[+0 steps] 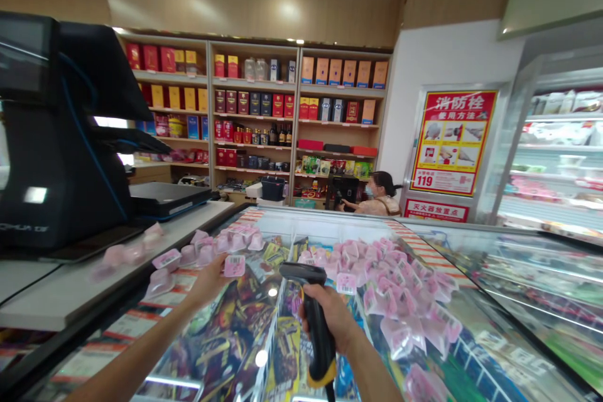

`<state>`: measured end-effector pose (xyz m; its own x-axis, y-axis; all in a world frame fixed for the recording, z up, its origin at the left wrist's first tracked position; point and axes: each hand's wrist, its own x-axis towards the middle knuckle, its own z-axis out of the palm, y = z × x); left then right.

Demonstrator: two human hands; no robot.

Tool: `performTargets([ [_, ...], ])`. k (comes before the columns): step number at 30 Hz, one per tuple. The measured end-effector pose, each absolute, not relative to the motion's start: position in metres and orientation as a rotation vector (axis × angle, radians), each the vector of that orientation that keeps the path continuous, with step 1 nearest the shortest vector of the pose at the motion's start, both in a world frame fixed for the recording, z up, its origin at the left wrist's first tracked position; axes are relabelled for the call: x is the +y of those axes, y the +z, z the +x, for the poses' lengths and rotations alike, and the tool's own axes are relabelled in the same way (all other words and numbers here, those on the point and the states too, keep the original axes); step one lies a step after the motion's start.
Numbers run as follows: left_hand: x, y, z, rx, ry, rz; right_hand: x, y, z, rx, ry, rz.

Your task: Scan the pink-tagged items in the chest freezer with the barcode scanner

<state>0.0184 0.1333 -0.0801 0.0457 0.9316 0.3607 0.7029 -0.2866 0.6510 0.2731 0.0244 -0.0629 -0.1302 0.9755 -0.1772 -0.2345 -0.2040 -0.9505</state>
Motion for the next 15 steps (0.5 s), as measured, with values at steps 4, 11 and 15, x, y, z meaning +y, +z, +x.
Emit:
performTargets([
  [4, 0.133, -0.082, 0.049, 1.573, 1.061, 2.085, 0.021, -0.059, 0.270, -1.018, 1.534, -1.081],
  [11, 0.137, -0.090, 0.084, 1.520, 1.008, 2.142, 0.022, -0.057, 0.273, -1.001, 1.540, -1.059],
  [15, 0.141, -0.090, 0.095, 1.503, 0.998, 2.196, 0.023, -0.056, 0.281, -0.962, 1.491, -1.067],
])
